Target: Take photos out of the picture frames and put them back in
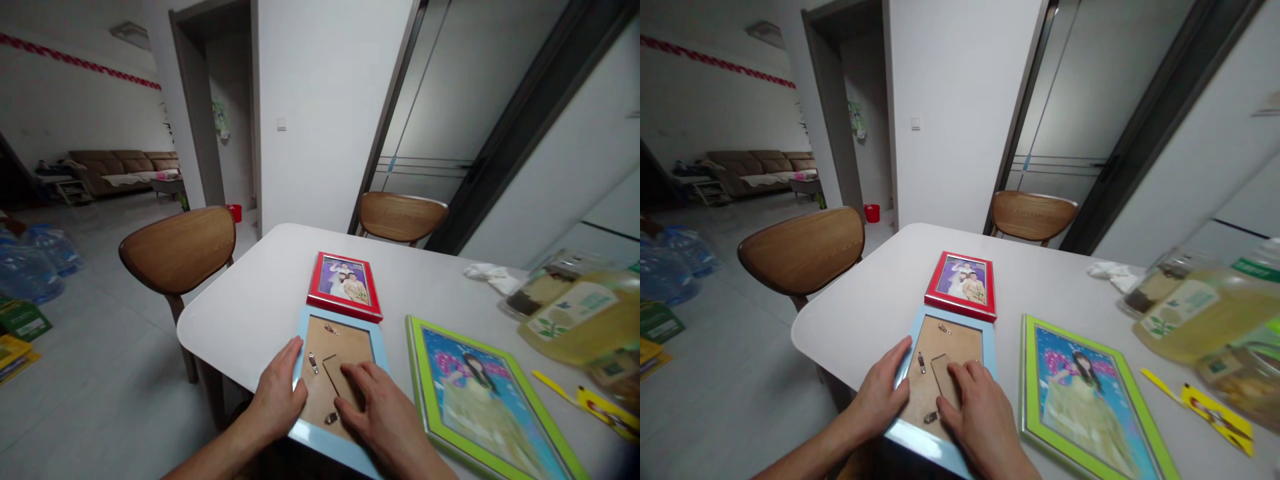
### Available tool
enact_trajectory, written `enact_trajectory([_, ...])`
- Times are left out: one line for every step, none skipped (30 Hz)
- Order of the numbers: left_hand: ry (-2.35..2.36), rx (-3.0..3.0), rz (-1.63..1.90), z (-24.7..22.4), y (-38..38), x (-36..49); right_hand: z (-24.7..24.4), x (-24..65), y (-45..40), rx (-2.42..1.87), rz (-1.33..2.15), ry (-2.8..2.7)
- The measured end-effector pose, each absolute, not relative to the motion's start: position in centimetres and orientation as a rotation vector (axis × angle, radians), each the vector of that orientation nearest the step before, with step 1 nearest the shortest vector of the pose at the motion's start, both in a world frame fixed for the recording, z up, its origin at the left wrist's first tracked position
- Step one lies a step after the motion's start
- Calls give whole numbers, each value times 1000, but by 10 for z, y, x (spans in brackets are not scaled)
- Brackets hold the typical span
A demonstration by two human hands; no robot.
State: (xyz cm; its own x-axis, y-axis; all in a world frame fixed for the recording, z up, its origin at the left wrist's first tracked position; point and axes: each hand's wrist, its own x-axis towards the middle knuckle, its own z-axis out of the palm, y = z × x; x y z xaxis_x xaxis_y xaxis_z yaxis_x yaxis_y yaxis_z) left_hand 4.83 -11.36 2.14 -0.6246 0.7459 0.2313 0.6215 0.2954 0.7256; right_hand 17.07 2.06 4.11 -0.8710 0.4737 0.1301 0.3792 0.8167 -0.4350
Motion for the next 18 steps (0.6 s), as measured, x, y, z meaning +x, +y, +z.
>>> enact_trajectory([2401, 1272, 1243, 22, -114, 48, 42, 170, 21, -672, 612, -2771])
enact_trajectory([2398, 1261, 1252, 22, -114, 48, 43, 169, 21, -681, 636, -2767])
enact_trajectory([2391, 1247, 1264, 22, -114, 48, 45, 169, 21, -688, 658, -2763])
enact_trajectory([2381, 1231, 1279, 22, -114, 48, 48, 169, 22, -698, 671, -2758])
enact_trajectory([2365, 1212, 1296, 23, -114, 49, 51, 168, 23, -710, 675, -2754])
enact_trajectory([2345, 1192, 1314, 25, -114, 49, 54, 168, 23, -722, 670, -2748])
enact_trajectory([2322, 1176, 1333, 26, -113, 50, 58, 168, 23, -726, 659, -2737])
enact_trajectory([2298, 1163, 1362, 29, -112, 51, 63, 168, 22, -721, 648, -2723])
enact_trajectory([2269, 1151, 1412, 32, -111, 52, 67, 167, 20, -707, 635, -2704])
enact_trajectory([2224, 1126, 1483, 36, -109, 53, 72, 166, 17, -679, 626, -2684])
enact_trajectory([2154, 1075, 1569, 40, -108, 54, 76, 166, 15, -635, 626, -2666])
enact_trajectory([2052, 993, 1660, 45, -107, 53, 79, 165, 13, -580, 634, -2650])
enact_trajectory([1926, 888, 1741, 49, -108, 51, 82, 165, 12, -524, 646, -2639])
enact_trajectory([1795, 777, 1798, 52, -109, 48, 83, 166, 13, -485, 653, -2631])
enact_trajectory([1680, 678, 1829, 55, -112, 44, 83, 167, 16, -471, 651, -2627])
enact_trajectory([1600, 600, 1847, 57, -116, 38, 81, 169, 21, -495, 636, -2629])
enact_trajectory([1561, 546, 1861, 59, -123, 31, 79, 172, 28, -559, 606, -2635])
enact_trajectory([1559, 510, 1869, 59, -130, 22, 75, 175, 35, -654, 563, -2645])
